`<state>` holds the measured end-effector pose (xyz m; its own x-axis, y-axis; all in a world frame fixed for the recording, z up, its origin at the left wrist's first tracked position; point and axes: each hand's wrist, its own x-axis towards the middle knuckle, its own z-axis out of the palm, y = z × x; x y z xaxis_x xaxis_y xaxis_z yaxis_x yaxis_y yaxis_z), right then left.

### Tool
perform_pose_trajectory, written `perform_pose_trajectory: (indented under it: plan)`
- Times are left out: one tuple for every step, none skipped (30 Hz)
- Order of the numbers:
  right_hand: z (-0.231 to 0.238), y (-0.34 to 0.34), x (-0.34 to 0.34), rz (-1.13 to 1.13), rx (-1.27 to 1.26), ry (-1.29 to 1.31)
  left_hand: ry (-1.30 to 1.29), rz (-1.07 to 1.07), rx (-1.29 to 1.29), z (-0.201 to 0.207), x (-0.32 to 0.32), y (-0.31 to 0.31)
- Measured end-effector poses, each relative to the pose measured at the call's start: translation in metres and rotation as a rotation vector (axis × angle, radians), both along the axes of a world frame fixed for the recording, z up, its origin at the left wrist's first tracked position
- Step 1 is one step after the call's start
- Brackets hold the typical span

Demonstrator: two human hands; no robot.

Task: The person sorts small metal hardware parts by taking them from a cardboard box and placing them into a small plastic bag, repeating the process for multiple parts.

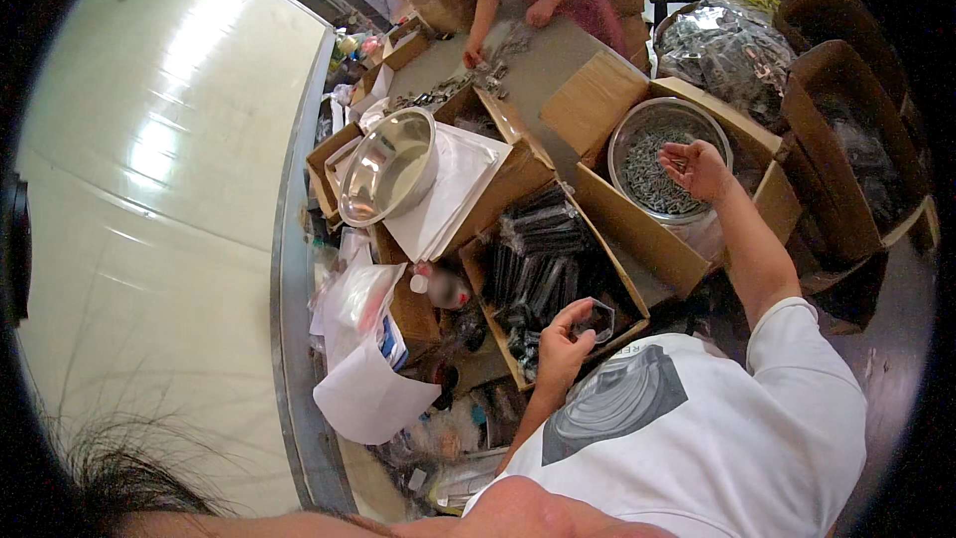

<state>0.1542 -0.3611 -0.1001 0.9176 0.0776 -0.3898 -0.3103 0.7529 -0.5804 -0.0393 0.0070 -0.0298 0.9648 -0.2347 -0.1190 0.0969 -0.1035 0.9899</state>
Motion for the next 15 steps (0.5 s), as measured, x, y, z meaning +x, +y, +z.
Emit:
perform_pose_trajectory:
  plan:
    - [0.012,0.004,-0.007,0.007,0.081,-0.049,0.014,-0.014,0.016,0.003,0.000,-0.003]
    - [0.023,0.009,-0.013,0.014,0.162,-0.098,0.029,-0.029,0.031,0.004,0.001,-0.005]
    - [0.030,0.014,-0.015,0.016,0.166,-0.101,0.026,-0.026,0.036,0.009,-0.001,-0.004]
    - [0.037,0.019,-0.017,0.044,0.195,-0.138,0.015,-0.027,0.049,0.013,-0.001,-0.004]
    - [0.040,0.021,-0.019,0.067,0.221,-0.173,0.006,-0.032,0.060,0.014,-0.001,-0.004]
    - [0.043,0.022,-0.021,0.066,0.222,-0.174,0.005,-0.033,0.062,0.014,-0.001,-0.003]
    - [0.045,0.024,-0.022,0.096,0.223,-0.220,0.001,-0.033,0.067,0.014,-0.001,-0.002]
    - [0.045,0.025,-0.024,0.125,0.222,-0.263,-0.001,-0.034,0.070,0.013,-0.001,-0.002]
    - [0.047,0.026,-0.024,0.124,0.223,-0.261,0.000,-0.035,0.071,0.012,-0.001,-0.002]
    - [0.049,0.026,-0.025,0.122,0.201,-0.238,-0.005,-0.037,0.064,0.010,0.000,-0.003]
    - [0.050,0.028,-0.025,0.120,0.179,-0.216,-0.010,-0.039,0.056,0.009,0.000,-0.004]
    - [0.051,0.031,-0.027,0.119,0.179,-0.215,-0.009,-0.039,0.057,0.008,0.002,-0.005]
    - [0.055,0.042,-0.032,0.172,0.160,-0.235,0.004,-0.055,0.073,0.006,0.005,-0.007]
    - [0.062,0.057,-0.040,0.226,0.141,-0.251,0.023,-0.070,0.090,0.003,0.006,-0.008]
    - [0.081,0.079,-0.053,0.330,0.106,-0.258,0.048,-0.045,0.075,0.001,0.008,-0.006]
